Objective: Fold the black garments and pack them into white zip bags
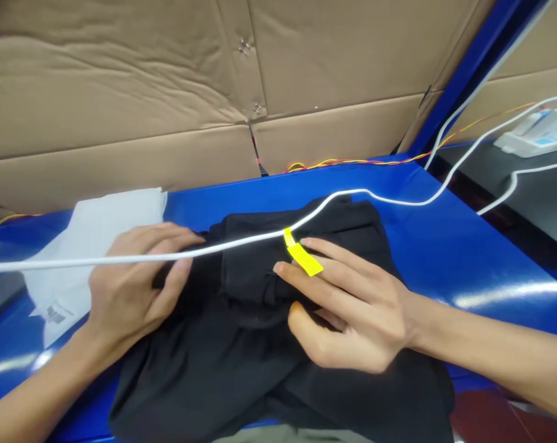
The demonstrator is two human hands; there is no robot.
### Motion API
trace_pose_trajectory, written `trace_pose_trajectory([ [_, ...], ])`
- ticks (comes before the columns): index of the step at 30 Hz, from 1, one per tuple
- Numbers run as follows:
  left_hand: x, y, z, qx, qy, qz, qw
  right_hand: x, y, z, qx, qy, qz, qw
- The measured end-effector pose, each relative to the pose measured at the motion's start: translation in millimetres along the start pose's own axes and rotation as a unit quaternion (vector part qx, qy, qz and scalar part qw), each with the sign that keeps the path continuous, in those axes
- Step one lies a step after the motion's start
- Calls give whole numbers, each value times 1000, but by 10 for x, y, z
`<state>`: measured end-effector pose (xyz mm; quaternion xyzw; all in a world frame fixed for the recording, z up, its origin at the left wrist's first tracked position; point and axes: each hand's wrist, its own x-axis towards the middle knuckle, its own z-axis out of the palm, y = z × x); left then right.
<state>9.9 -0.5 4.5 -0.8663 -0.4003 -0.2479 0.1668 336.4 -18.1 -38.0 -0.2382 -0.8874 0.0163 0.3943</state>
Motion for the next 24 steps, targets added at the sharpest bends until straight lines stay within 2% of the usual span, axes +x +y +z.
trace_pose_trajectory([
  [1,2,-85,8,42,-37,-49,997,7,15,3,-39,11,-38,998],
  [2,-4,-174,22,81,-102,-110,985,14,32,10,-75,14,-50,996],
  [3,-19,-266,43,121,-137,-165,969,19,50,21,-111,12,-65,992],
  [4,-43,-359,73,137,-150,-189,961,22,69,34,-130,-5,-51,990],
  [7,-148,-628,195,145,-185,-217,947,19,112,63,-129,-55,-6,990],
  [11,-253,-844,270,141,-219,-204,944,20,111,56,-113,-42,4,993],
  [14,-251,-841,177,151,-225,-176,946,29,98,52,-113,-48,0,992],
  [18,-180,-739,10,162,-221,-147,950,13,114,66,-127,-11,-78,989],
  [22,-85,-638,-57,174,-219,-148,949,19,143,46,-111,9,-99,989],
  [24,-42,-582,-67,155,-188,-158,957,51,148,18,-91,3,-111,990],
])
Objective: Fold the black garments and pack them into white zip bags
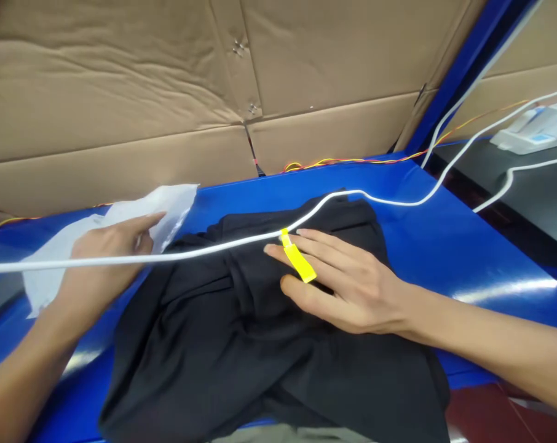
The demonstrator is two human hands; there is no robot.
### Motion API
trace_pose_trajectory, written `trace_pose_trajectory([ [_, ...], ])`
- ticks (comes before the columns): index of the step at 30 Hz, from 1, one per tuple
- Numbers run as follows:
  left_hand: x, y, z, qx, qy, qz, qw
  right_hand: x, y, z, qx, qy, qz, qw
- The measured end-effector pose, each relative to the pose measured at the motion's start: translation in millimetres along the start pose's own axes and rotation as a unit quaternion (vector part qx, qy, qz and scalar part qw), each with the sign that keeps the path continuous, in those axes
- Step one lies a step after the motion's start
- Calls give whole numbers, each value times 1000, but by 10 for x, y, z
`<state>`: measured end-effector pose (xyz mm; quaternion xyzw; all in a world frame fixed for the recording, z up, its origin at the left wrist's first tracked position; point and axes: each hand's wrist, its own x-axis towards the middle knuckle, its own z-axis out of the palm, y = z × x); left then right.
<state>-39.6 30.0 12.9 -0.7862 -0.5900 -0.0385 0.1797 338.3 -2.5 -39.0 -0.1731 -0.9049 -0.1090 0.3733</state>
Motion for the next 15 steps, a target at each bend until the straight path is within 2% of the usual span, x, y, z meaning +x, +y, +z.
trace_pose_trajectory([
  [3,0,92,-41,-77,63,11,995,53,1,-33,37,-3,-37,999],
  [6,-25,169,-64,-169,125,94,973,63,-42,-32,74,-5,-62,995],
  [8,-47,207,-84,-228,154,139,951,48,-78,-16,97,6,-47,994],
  [10,-66,234,-115,-269,176,144,936,41,-101,-6,109,25,-22,993],
  [12,-77,249,-148,-307,201,141,919,55,-110,-12,106,22,-29,994],
  [15,-82,271,-169,-319,186,188,910,98,-158,-39,108,19,-52,993],
])
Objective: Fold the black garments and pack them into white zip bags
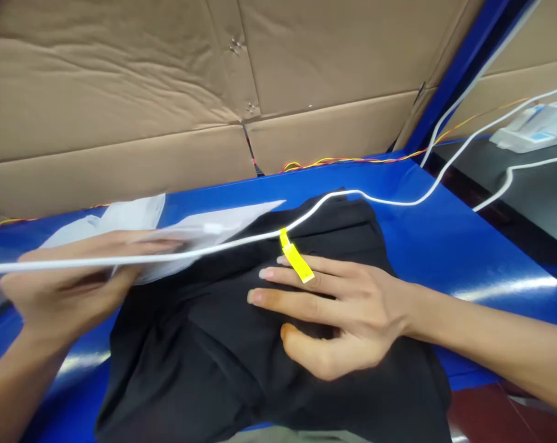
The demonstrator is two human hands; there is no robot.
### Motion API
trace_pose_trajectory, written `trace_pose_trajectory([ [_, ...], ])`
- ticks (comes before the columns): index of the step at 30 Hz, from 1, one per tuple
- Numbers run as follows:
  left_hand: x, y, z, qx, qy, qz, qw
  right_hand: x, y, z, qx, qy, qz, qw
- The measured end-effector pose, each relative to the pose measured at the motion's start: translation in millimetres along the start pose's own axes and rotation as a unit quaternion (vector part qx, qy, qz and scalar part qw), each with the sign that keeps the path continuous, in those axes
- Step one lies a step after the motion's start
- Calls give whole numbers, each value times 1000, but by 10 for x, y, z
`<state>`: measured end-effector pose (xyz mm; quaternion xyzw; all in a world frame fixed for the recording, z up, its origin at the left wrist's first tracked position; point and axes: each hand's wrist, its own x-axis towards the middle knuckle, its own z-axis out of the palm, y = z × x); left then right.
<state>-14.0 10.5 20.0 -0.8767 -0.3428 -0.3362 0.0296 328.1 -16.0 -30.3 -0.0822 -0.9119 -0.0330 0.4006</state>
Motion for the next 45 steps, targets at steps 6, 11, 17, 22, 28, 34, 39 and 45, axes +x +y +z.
trace_pose_trajectory([
  [6,-48,128,200,11,-126,120,985,70,-327,70,69,80,185,977],
  [11,-97,227,331,9,-194,137,971,117,-524,111,86,73,263,958],
  [17,-150,178,365,29,-237,112,965,53,-437,110,44,109,212,970],
  [22,-116,236,388,-25,-195,107,975,64,-156,117,73,44,-49,995],
  [28,-124,383,425,-99,-142,47,984,109,-246,218,119,93,39,988],
  [34,-131,408,413,-151,-170,38,973,121,-272,165,94,117,53,987],
  [39,-116,407,401,-162,-207,34,964,171,-82,57,39,31,-100,994],
  [45,-98,416,418,-156,-175,22,972,81,-241,283,34,124,52,990],
])
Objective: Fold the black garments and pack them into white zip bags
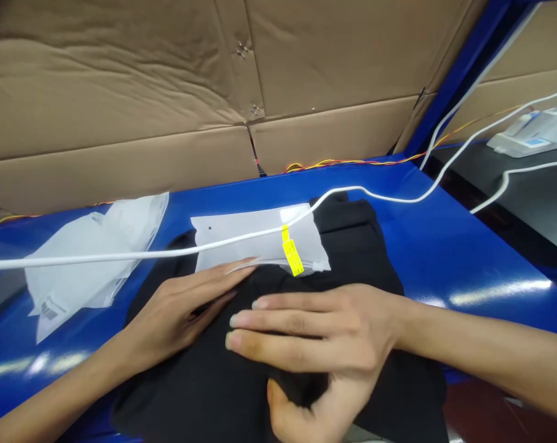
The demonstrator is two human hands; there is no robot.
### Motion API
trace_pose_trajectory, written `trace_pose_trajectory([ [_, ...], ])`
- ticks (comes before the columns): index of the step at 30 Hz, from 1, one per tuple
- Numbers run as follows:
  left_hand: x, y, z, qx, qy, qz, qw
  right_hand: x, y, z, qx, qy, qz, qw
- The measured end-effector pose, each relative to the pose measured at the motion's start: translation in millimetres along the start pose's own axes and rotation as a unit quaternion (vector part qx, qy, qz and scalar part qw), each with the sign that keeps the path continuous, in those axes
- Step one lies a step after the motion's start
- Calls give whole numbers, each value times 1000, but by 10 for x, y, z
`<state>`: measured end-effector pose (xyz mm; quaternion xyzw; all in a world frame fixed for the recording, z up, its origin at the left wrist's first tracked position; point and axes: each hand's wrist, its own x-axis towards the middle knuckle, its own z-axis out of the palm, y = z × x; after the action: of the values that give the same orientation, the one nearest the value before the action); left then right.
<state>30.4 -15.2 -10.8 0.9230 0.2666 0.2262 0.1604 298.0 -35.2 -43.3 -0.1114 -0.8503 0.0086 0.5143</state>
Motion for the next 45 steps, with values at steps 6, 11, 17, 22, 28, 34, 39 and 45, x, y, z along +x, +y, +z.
trace_pose_trajectory([
  [6,5,-11,-5,-10,-9,18,1000,-123,-227,-82,-20,-59,56,997],
  [11,14,-4,-10,-12,-12,22,1000,-163,-99,-130,-27,-68,-5,997],
  [17,1,-13,18,-1,-12,20,1000,-222,-236,-87,-9,-24,59,998],
  [22,-14,-31,45,15,-4,0,1000,-217,-542,72,-14,31,241,970],
  [28,-19,-26,24,5,-9,-43,999,-258,-392,-146,-25,-48,124,991],
  [34,-31,-14,43,18,4,-20,1000,-108,-4,-19,50,5,-108,993],
  [39,-11,-14,26,22,0,-10,1000,52,-102,65,48,-17,112,992],
  [45,-29,-59,2,-58,1,32,998,152,40,-125,-36,-105,66,992],
])
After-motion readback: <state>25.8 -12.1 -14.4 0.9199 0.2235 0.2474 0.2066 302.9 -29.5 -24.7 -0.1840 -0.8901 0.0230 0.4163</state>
